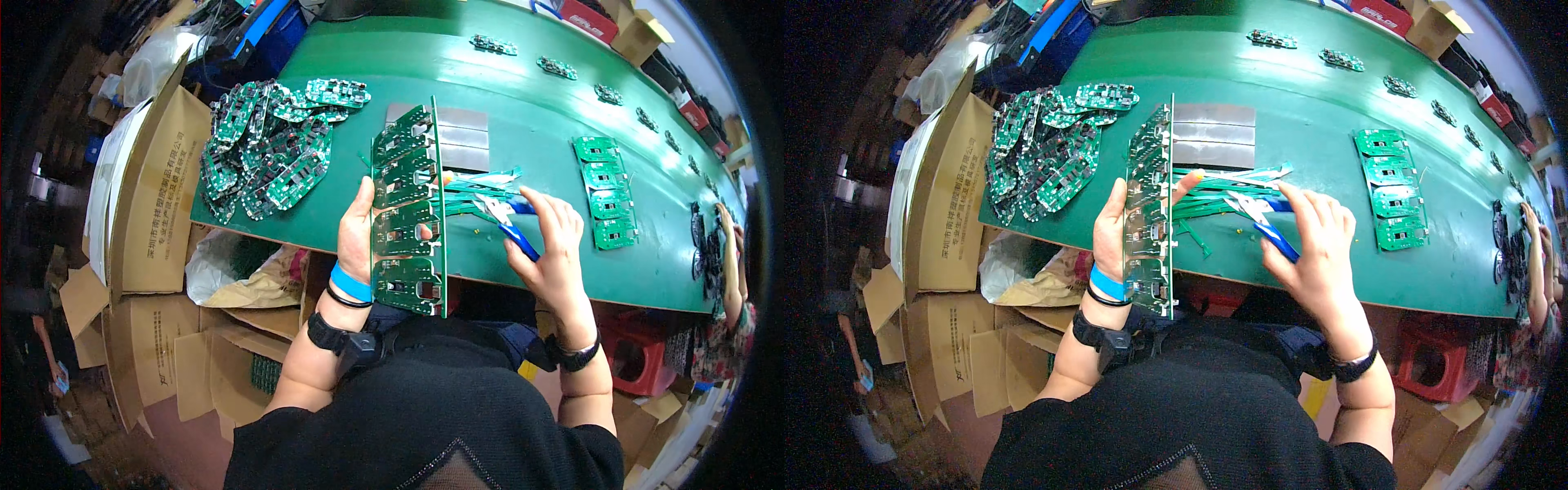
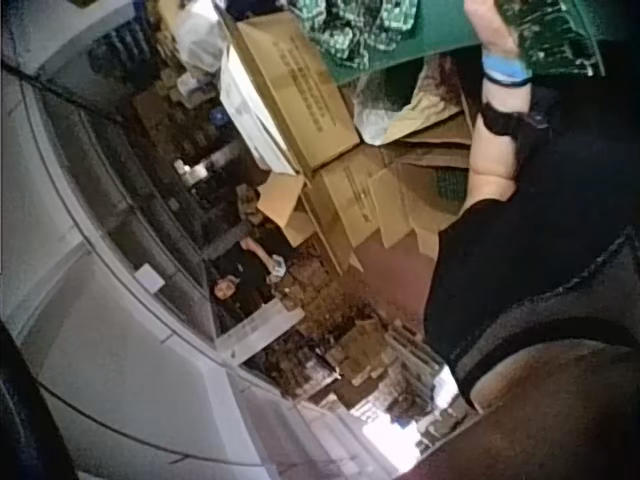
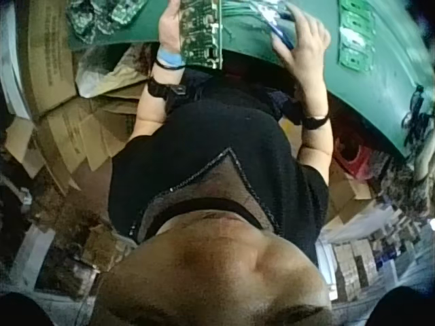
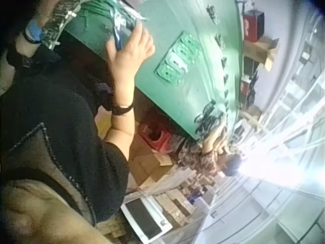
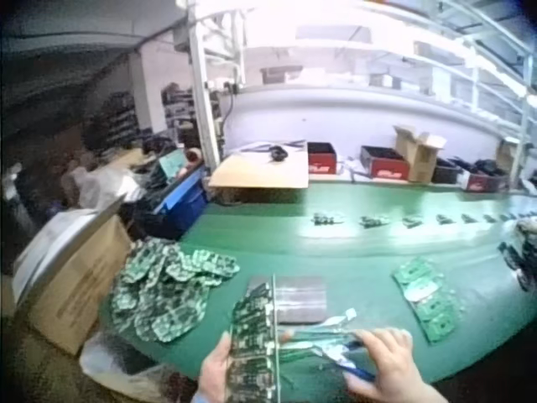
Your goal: The person uses wire cutters to separate individual green circuit boards from a larger panel. They then place the separated boards into a cardboard box. The person also handles a pile of green plastic strips, moving them from the table into the box.
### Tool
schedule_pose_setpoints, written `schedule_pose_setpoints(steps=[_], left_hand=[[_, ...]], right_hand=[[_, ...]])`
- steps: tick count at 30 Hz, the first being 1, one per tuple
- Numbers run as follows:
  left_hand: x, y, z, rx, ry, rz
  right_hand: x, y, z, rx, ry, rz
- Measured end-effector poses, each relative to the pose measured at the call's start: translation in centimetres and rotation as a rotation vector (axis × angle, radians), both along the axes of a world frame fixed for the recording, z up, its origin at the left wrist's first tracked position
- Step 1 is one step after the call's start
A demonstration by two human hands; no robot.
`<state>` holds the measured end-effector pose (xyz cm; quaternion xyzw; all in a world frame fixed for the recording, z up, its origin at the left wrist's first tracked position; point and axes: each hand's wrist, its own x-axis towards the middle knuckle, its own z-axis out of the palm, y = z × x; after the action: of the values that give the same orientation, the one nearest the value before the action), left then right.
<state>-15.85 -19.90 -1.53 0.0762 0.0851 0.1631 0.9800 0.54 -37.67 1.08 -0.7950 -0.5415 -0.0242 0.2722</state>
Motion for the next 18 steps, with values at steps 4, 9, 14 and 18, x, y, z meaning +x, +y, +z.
schedule_pose_setpoints(steps=[4,9,14,18], left_hand=[[-0.2,0.6,-0.5,-0.119,-0.198,-0.094],[0.3,0.2,-0.7,-0.007,-0.161,-0.193],[1.5,-0.9,0.1,-0.064,-0.158,-0.316],[1.3,-1.4,0.9,-0.074,-0.016,-0.285]], right_hand=[[1.9,-4.1,-0.6,-0.194,0.022,0.085],[3.4,-5.0,-0.9,-0.232,-0.149,0.062],[1.8,0.3,1.2,0.033,0.241,0.184],[1.1,3.0,2.2,0.097,0.285,0.299]])
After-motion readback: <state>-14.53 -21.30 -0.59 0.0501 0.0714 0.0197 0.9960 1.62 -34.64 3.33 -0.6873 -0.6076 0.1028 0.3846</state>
